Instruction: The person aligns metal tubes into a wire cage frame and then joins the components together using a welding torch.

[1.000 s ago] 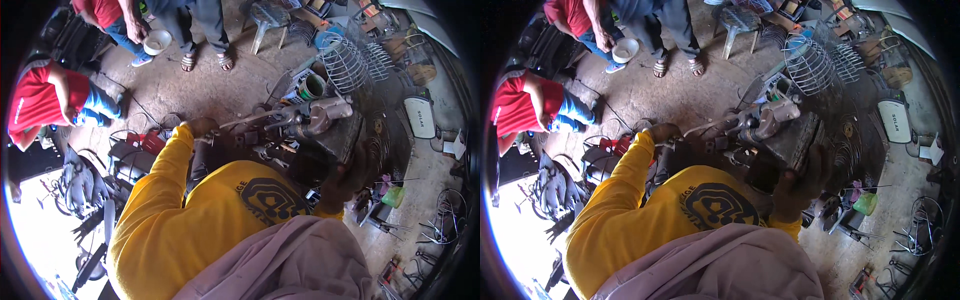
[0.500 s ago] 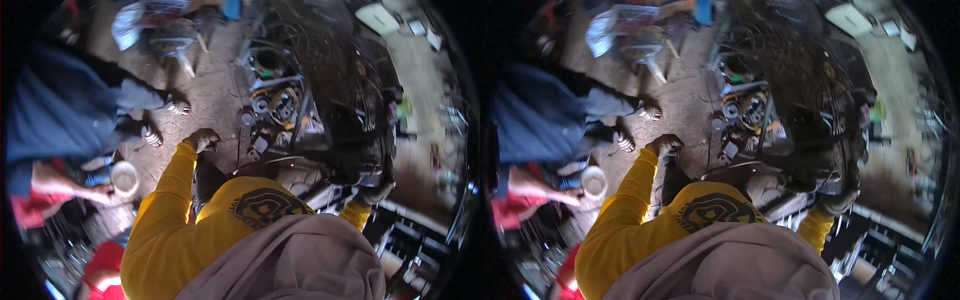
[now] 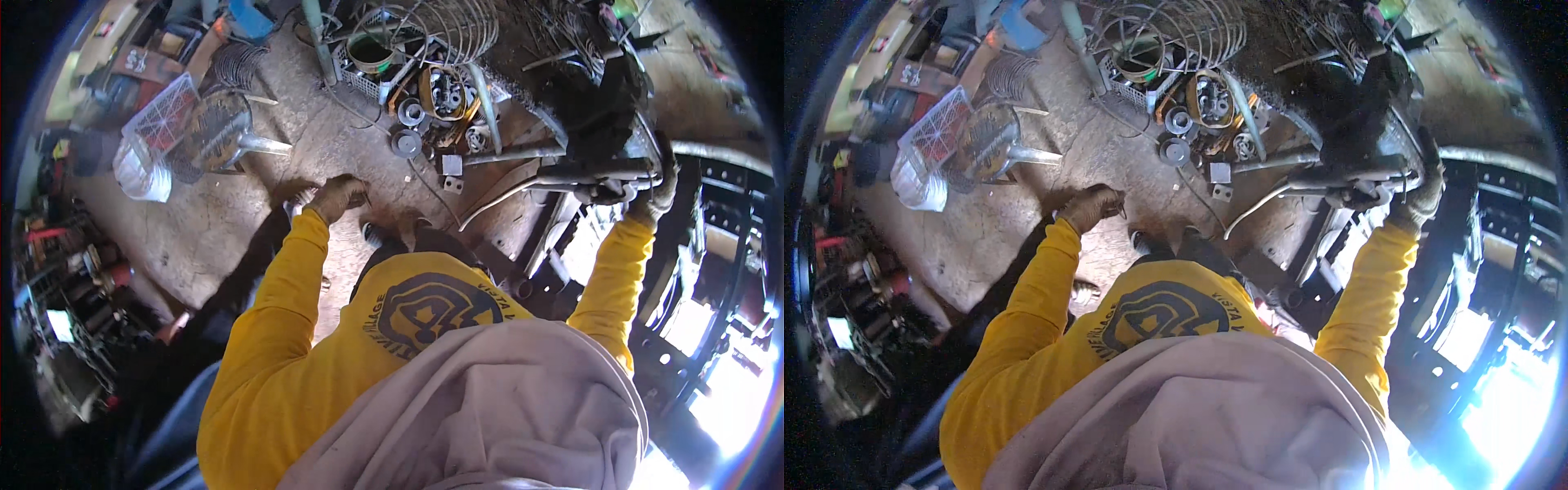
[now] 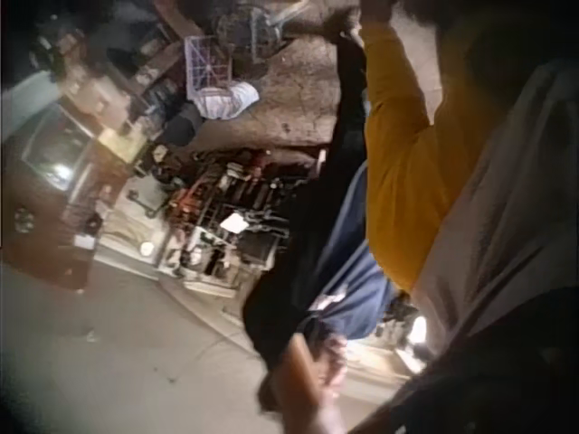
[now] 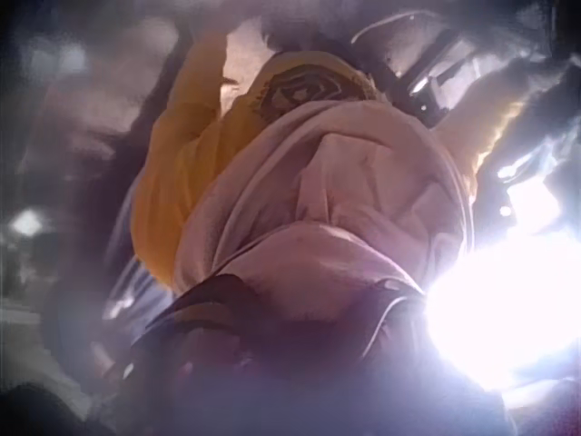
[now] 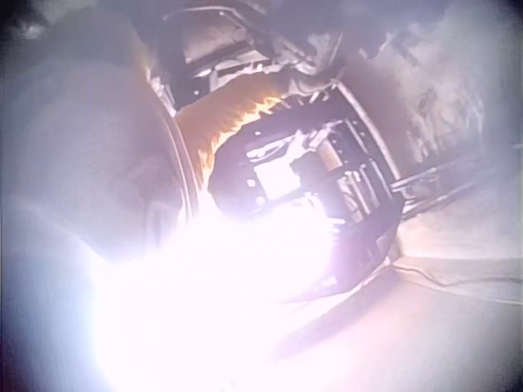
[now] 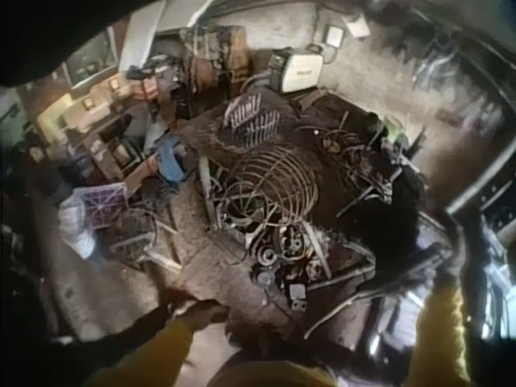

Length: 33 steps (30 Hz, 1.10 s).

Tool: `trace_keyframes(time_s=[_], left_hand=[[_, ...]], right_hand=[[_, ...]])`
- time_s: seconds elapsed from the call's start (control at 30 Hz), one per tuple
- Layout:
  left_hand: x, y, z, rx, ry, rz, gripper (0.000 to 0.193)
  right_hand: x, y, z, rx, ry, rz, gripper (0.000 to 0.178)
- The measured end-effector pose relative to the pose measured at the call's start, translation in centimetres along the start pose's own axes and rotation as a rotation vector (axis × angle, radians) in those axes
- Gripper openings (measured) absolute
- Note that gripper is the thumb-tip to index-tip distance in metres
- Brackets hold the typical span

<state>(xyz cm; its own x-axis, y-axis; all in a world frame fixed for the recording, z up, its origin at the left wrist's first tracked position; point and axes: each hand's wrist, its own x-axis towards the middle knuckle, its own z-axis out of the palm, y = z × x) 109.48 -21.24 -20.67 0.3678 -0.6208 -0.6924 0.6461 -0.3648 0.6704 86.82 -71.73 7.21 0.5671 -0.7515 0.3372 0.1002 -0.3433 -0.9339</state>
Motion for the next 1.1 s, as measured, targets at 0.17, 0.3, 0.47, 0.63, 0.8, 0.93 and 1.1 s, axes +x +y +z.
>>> trace_keyframes(time_s=[0.17, 0.3, 0.47, 0.63, 0.8, 0.93, 1.1], left_hand=[[-1.4, 9.2, -0.1, -0.095, -0.067, 0.096, 0.019], [-3.2, 15.1, 0.9, -0.423, -0.187, 0.187, 0.014], [-3.1, 19.1, 1.1, -0.790, -0.460, 0.189, 0.016], [-1.6, 23.2, 0.0, -0.809, -0.571, 0.056, 0.029], [-0.2, 27.9, -2.0, -0.664, -0.743, -0.139, 0.041], [1.3, 30.1, -3.7, -0.423, -0.827, -0.272, 0.038], [0.6, 32.5, -2.9, -0.327, -0.578, -0.495, 0.033]], right_hand=[[-2.9, -3.2, 5.9, 0.116, 0.467, 0.092, 0.058], [-15.5, 11.8, -0.6, 0.573, 0.545, 0.337, 0.049], [-27.6, 16.0, 11.6, -0.179, -0.281, 1.131, 0.029], [-17.3, 6.4, 26.8, -0.213, -0.477, 0.459, 0.042], [-12.0, -0.3, 35.4, -0.339, -0.317, -0.134, 0.049], [-12.9, -0.7, 39.0, -0.393, -0.178, -0.154, 0.036], [-14.2, -1.7, 41.4, -0.359, 0.009, 0.156, 0.017]])
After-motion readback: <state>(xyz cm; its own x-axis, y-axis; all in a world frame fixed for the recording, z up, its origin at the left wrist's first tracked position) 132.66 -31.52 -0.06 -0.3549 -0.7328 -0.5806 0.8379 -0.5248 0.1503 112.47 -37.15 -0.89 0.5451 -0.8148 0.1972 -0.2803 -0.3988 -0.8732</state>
